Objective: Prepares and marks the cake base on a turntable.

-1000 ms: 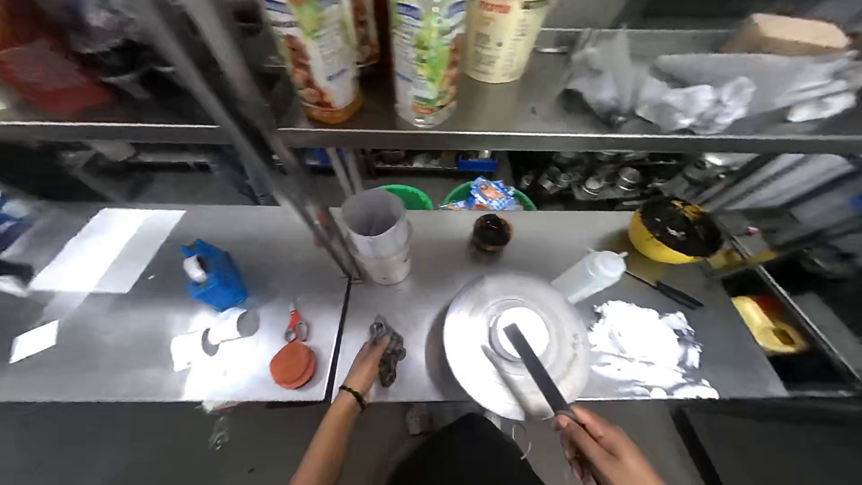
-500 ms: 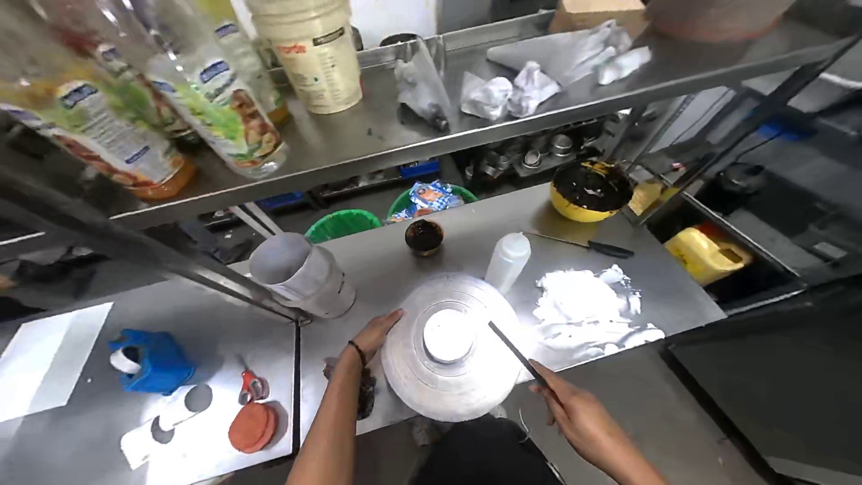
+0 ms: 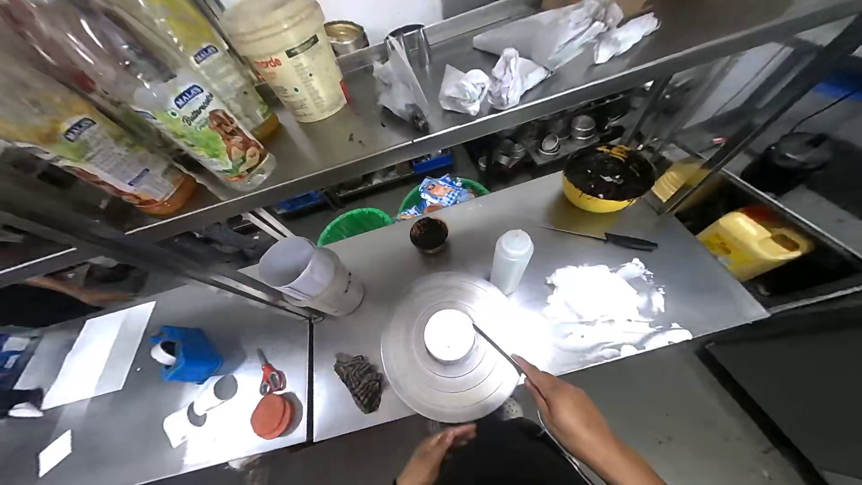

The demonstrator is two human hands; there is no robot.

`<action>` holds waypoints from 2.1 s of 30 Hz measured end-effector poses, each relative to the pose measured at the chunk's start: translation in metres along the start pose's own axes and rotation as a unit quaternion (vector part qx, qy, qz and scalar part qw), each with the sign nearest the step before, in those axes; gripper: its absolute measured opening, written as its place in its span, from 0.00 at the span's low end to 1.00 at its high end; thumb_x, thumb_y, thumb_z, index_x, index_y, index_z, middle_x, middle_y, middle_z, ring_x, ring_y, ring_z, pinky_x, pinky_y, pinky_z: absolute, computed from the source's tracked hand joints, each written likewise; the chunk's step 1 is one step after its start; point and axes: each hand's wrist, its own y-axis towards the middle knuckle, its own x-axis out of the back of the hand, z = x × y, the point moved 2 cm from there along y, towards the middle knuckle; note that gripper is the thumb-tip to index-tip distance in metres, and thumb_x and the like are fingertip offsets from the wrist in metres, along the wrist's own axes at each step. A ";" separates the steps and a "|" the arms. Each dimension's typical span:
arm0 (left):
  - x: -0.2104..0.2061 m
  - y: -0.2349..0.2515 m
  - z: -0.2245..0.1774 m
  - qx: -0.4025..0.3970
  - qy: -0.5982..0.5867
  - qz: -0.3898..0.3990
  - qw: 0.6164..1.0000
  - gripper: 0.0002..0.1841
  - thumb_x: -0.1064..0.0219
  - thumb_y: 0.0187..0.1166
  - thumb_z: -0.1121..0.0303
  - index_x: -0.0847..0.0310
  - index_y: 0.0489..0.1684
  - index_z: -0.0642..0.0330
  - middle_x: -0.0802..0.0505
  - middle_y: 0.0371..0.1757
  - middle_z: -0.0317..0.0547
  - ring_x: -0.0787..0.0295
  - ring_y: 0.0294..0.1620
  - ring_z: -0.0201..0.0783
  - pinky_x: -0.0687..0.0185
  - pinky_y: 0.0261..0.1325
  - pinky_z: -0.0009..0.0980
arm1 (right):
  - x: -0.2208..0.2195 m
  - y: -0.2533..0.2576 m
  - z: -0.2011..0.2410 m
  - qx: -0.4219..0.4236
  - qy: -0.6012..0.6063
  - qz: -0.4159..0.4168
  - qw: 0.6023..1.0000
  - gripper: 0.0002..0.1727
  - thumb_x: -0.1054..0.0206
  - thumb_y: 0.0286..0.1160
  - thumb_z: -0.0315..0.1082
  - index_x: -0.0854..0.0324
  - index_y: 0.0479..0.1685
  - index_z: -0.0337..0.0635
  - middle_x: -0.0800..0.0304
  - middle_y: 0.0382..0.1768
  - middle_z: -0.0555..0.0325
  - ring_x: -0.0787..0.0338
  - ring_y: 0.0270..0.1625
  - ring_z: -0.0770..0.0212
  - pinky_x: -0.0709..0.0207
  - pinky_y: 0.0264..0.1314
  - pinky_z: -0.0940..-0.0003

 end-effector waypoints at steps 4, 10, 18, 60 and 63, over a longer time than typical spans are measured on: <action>0.044 0.009 -0.004 -0.022 -0.087 -0.232 0.969 0.25 0.47 0.89 0.55 0.24 0.66 0.71 0.08 0.54 0.52 0.09 0.54 0.40 0.11 0.59 0.40 | -0.004 0.003 0.005 0.012 0.000 -0.011 1.000 0.27 0.53 0.93 0.43 0.33 0.89 0.64 0.07 0.50 0.48 0.06 0.46 0.45 0.14 0.51 0.40; 0.087 0.013 -0.023 -0.032 -0.112 -0.282 0.952 0.23 0.54 0.93 0.57 0.22 0.67 0.66 0.09 0.51 0.50 0.10 0.52 0.41 0.13 0.56 0.39 | -0.011 -0.002 0.009 0.003 -0.003 -0.006 1.000 0.27 0.54 0.94 0.44 0.34 0.90 0.64 0.07 0.51 0.48 0.06 0.48 0.45 0.14 0.52 0.41; 0.080 0.018 -0.017 0.002 -0.147 -0.245 0.958 0.24 0.51 0.93 0.58 0.29 0.73 0.70 0.10 0.55 0.55 0.09 0.51 0.43 0.11 0.54 0.41 | -0.022 -0.014 0.015 -0.008 0.015 -0.029 0.999 0.27 0.55 0.94 0.45 0.34 0.90 0.63 0.07 0.50 0.49 0.06 0.48 0.47 0.14 0.54 0.43; 0.117 0.003 -0.020 -0.081 0.121 -0.229 0.963 0.24 0.56 0.91 0.63 0.22 0.66 0.75 0.10 0.58 0.52 0.14 0.60 0.35 0.20 0.68 0.36 | -0.088 -0.037 -0.207 -0.374 0.104 -0.270 0.881 0.24 0.47 0.92 0.47 0.23 0.66 0.35 0.12 0.56 0.37 0.09 0.54 0.40 0.16 0.58 0.39; 0.197 0.016 -0.007 -0.043 0.368 -0.279 0.886 0.35 0.41 0.85 0.48 0.30 0.81 0.70 0.20 0.77 0.67 0.28 0.82 0.57 0.37 0.86 0.53 | -0.109 -0.020 -0.218 -0.406 0.129 -0.225 0.876 0.24 0.50 0.94 0.48 0.26 0.72 0.38 0.13 0.60 0.38 0.09 0.59 0.41 0.17 0.62 0.41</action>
